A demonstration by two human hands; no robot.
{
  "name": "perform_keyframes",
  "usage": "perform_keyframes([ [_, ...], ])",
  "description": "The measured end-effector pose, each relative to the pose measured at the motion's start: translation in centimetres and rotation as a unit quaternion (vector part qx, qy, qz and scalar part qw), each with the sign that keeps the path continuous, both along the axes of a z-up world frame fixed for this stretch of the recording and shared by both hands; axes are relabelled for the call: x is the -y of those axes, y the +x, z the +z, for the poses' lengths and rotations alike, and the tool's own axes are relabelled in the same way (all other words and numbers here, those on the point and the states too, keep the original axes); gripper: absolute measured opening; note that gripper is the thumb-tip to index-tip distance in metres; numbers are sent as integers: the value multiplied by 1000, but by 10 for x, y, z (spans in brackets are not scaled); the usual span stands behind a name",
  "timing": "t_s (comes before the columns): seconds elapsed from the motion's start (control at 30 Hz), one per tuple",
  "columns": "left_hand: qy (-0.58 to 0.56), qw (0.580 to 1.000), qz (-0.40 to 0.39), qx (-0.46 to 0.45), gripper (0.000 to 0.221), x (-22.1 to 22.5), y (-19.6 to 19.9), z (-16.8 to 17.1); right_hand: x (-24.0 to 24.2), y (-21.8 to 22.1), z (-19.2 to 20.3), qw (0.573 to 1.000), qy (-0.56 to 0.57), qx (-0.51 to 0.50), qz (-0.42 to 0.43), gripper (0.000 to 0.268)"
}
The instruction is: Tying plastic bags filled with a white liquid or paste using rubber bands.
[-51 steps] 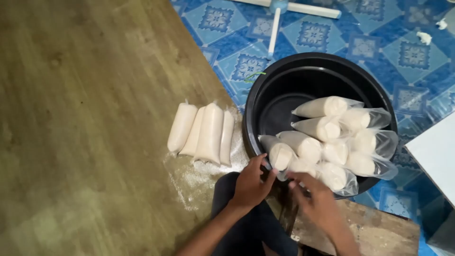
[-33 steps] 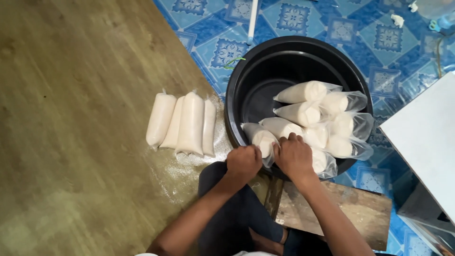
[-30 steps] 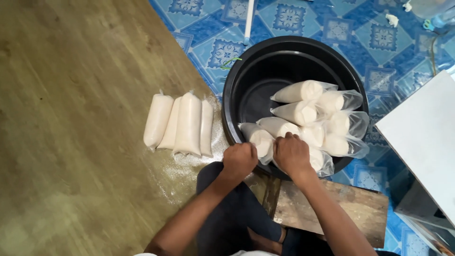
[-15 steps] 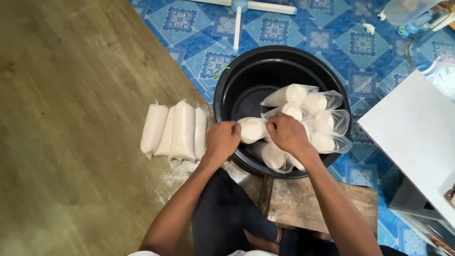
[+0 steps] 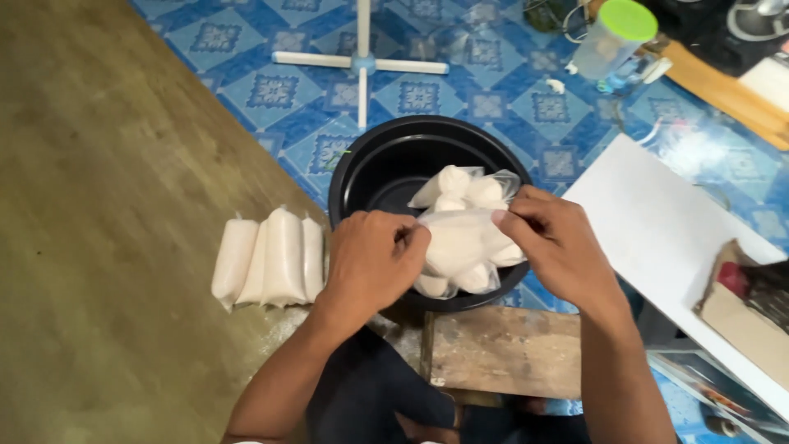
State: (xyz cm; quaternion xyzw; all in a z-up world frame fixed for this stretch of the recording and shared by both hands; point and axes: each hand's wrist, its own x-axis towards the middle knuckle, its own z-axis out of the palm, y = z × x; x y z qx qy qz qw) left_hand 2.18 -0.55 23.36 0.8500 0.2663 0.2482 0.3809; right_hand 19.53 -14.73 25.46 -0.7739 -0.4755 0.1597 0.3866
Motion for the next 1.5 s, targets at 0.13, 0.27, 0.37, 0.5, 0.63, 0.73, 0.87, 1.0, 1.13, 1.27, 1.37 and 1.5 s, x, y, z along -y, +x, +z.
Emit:
perform_keyframes([
  [0.13, 16, 999, -37, 6, 40, 36, 9, 9, 46, 0, 17, 999, 6, -6, -32, 42],
  [0.27, -12, 995, -99, -21, 41, 72, 25, 5, 91, 9, 11, 997, -32, -19, -68, 42],
  [0.37, -29, 989, -134, -59, 41, 103, 40, -12, 125, 16, -6, 995, -45, -32, -82, 41],
  [0.5, -43, 981, -155, -104, 44, 139, 62, -41, 160, 29, -38, 994, -48, -42, -87, 35],
  [0.63, -48, 974, -152, -159, 42, 170, 74, -66, 183, 43, -73, 992, -63, -33, -103, 31],
  [0.73, -38, 973, -131, -185, 40, 183, 82, -84, 191, 51, -91, 993, -68, -18, -93, 27],
  [0.87, -46, 970, -91, -222, 38, 191, 91, -95, 199, 61, -103, 991, -63, -52, -102, 26],
  [1.0, -64, 976, -59, -202, 39, 194, 99, -106, 205, 69, -117, 988, -50, -76, -127, 23],
  [1.13, -76, 975, -50, -202, 42, 201, 101, -113, 221, 61, -142, 973, -31, -128, -189, 45],
  [1.27, -111, 978, -39, -174, 40, 199, 100, -113, 220, 28, -146, 956, 7, -178, -232, 59],
  [1.37, -100, 978, -51, -178, 40, 200, 98, -121, 210, 12, -146, 951, 33, -178, -250, 60],
  [1.5, -90, 977, -86, -171, 38, 198, 95, -122, 205, 9, -148, 944, 18, -149, -295, 37],
])
